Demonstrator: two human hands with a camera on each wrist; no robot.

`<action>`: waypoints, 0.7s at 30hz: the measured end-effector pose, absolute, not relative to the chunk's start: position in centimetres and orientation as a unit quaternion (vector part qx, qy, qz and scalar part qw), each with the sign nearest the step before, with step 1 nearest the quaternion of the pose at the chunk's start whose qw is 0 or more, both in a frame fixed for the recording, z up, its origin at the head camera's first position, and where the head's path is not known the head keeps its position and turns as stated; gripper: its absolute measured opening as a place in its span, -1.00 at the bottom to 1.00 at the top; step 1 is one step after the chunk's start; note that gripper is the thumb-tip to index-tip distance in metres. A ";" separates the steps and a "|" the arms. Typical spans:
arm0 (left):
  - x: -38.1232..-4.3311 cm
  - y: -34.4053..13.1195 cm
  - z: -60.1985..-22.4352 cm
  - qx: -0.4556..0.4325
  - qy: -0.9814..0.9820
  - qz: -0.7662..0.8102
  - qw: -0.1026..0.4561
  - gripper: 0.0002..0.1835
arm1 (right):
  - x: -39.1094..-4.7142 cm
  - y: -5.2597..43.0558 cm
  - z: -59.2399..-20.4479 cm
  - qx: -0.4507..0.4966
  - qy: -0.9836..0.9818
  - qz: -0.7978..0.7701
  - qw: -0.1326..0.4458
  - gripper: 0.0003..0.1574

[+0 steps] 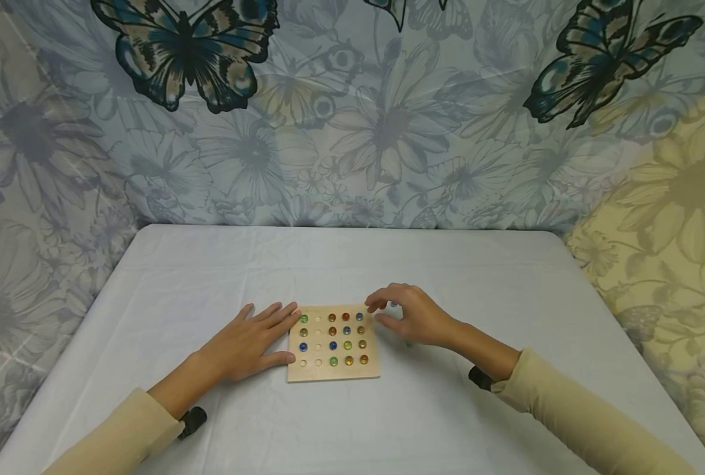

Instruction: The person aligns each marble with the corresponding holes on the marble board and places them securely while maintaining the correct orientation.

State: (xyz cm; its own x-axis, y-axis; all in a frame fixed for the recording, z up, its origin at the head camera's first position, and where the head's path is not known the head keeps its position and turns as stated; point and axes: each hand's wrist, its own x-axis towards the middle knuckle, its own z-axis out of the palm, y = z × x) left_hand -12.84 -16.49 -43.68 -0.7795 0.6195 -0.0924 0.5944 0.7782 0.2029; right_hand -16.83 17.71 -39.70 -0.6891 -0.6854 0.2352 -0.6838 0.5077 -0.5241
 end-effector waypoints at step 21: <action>-12.8 -16.4 -43.5 0.321 0.940 0.081 0.081 -0.15 | -19.0 23.2 -41.4 -0.302 0.907 -0.286 0.066 -0.62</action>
